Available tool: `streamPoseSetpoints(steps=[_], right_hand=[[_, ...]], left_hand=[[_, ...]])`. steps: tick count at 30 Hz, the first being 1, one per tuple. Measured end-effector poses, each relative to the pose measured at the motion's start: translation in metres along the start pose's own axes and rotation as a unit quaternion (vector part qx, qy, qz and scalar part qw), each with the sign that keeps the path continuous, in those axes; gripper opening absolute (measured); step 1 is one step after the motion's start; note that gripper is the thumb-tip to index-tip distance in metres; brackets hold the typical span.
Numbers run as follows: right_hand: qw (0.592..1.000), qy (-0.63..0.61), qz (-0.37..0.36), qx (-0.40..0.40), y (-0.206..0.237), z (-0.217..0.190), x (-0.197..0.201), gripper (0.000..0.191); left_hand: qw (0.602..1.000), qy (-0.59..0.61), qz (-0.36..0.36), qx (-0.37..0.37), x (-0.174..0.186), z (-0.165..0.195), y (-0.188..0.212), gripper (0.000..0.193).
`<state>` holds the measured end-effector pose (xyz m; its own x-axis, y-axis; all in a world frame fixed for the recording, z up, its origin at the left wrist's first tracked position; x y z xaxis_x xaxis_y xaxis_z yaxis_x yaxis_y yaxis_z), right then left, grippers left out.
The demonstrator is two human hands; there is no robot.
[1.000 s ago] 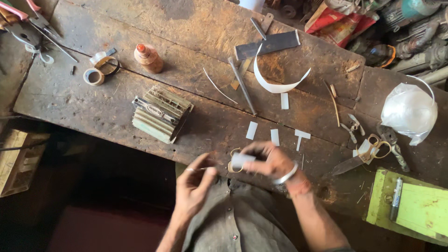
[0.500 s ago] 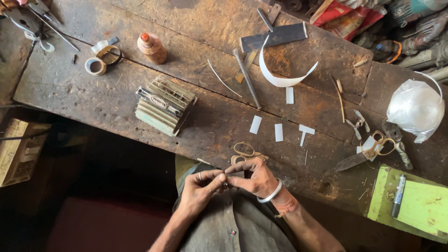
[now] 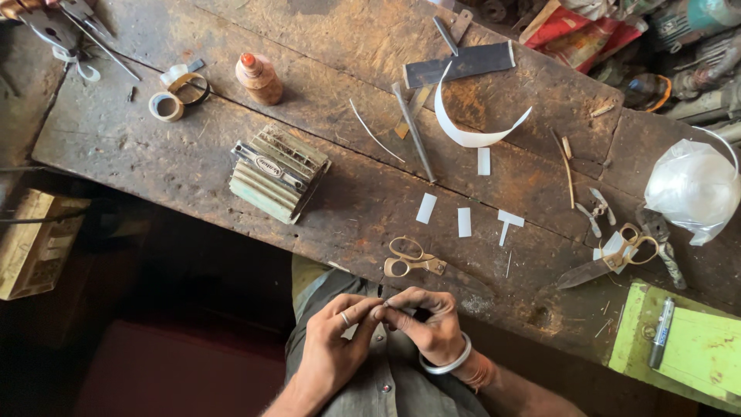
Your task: The person sits at a workbench and cuts small white paper pieces with scissors, folding and trimming them by hand, and handles a green ribbed metal object, producing white cutout letters on the bench.
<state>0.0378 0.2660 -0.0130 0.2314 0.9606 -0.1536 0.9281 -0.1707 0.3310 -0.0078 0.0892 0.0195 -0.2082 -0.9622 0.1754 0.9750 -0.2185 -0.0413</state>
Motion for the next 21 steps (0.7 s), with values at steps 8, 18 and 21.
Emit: streamPoseSetpoints(steps=[8,18,21], right_hand=[[0.995,-0.036,-0.077,0.048,0.013,-0.019,-0.013,0.012],[0.972,0.025,-0.215,0.087,0.004,-0.039,-0.009,0.017],[0.968,-0.008,-0.238,0.075,0.007,-0.04,-0.009,0.017]], left_hand=[[0.959,0.215,-0.104,0.152,0.015,-0.02,0.005,0.008],[0.91,0.253,-0.209,0.251,0.017,-0.031,0.015,0.014],[0.898,0.243,-0.206,0.303,0.016,-0.027,0.02,0.014]])
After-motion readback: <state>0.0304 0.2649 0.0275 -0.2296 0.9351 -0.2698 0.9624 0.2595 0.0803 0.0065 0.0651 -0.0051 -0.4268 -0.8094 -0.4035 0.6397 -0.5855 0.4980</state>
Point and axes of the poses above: each hand's wrist, its own y-axis away from the middle knuckle, its own x-axis out of the back of the hand, z = x × y, the point moved 4 cm from there along -y, towards the middle knuckle, and after that the axes turned 7 degrees about z, right-handed, at the moved point
